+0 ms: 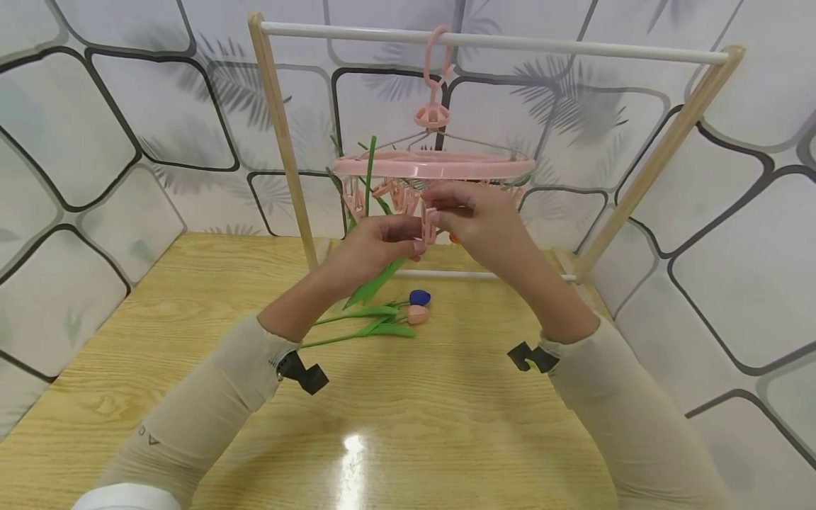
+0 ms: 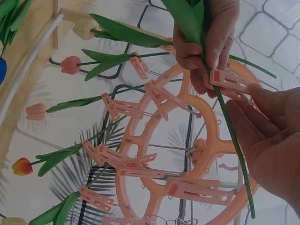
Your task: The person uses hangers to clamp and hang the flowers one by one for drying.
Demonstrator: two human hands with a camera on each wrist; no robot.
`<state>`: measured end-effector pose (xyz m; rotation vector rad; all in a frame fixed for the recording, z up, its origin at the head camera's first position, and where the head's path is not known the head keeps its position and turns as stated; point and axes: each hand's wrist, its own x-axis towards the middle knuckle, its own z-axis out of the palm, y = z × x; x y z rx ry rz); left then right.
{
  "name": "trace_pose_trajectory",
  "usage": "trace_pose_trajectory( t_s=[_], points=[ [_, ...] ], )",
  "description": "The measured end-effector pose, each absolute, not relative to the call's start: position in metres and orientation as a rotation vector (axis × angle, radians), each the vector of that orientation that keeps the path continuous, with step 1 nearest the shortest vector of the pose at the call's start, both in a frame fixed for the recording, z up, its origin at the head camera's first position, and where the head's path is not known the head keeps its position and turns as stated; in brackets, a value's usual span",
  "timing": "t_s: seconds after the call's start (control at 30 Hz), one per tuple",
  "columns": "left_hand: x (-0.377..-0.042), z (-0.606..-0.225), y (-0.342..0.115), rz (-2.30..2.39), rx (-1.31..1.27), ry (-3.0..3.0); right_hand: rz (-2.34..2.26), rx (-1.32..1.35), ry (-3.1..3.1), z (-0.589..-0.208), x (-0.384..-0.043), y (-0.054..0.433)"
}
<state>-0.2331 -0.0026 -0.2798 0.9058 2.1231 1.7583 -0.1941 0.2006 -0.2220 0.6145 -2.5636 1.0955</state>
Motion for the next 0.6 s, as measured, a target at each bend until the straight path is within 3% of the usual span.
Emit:
trace_pose_trajectory(
  t_s=[0.3, 0.6],
  points=[
    [-0.233, -0.285, -0.004, 1.801, 0.885, 2.117, 1.038, 0.623, -2.391, -0.219, -0.184, 0.213],
    [-0.234, -0.289, -0.003, 1.816, 0.809, 2.115, 1.584, 0.713, -1.768, -0.219, -0.186, 0.241]
  ],
)
